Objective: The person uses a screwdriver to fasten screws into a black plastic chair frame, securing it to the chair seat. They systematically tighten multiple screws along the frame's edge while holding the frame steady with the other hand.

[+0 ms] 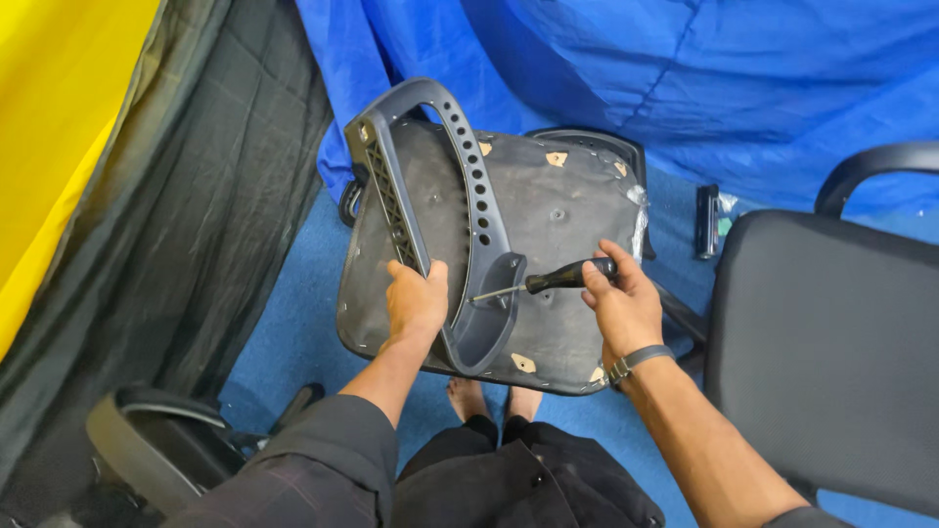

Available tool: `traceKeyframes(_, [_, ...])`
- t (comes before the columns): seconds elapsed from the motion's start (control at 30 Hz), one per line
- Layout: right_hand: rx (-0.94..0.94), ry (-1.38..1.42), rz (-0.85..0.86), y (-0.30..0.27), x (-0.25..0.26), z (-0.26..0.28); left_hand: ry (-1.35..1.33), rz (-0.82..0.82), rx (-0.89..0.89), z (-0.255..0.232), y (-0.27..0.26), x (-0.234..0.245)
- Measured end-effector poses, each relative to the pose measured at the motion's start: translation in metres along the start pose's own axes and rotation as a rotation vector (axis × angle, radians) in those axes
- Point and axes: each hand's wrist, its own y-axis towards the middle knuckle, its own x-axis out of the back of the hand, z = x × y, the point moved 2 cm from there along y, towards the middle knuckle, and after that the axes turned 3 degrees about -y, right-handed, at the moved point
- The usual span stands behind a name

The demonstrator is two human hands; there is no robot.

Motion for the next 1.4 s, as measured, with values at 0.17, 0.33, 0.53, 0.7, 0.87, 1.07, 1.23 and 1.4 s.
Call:
traceKeyframes(0.17, [-0.104, 0.021, -0.091, -0.015, -0.005, 0.005, -0.021, 0.027, -0.01, 0.003, 0.001, 0.004])
traceKeyframes(0.33, [-0.108, 0.061, -0.096, -0.031, -0.014, 0.009, -0.047, 0.062, -0.004, 0.005, 0.001, 0.008])
traceKeyframes(0.53, [-0.08, 0.002, -0.15, -0.041, -0.014, 0.015, -0.01, 0.078, -0.016, -0.001, 0.002, 0.009])
traceKeyframes(0.7, [-0.062, -0.054, -0.144, -0.041, -0.017, 0.019, -0.05, 0.175, 0.05, 0.0, 0.001, 0.014])
traceKeyframes(0.87, [-0.002, -0.056, -0.078, -0.036, -0.015, 0.017, -0.044, 0.186, -0.019, 0.009, 0.009, 0.012])
traceKeyframes(1.07, [0.114, -0.032, -0.023, -0.021, -0.007, 0.008, -0.019, 0.173, -0.019, 0.019, 0.019, 0.005])
traceKeyframes(1.23, [0.004, -0.014, 0.041, -0.011, -0.001, 0.006, -0.008, 0.169, -0.007, 0.02, 0.016, -0.002])
traceKeyframes(1.4, [0.041, -0.05, 0.029, -0.01, -0.001, 0.004, 0.048, 0.141, -0.036, 0.022, 0.015, -0.009])
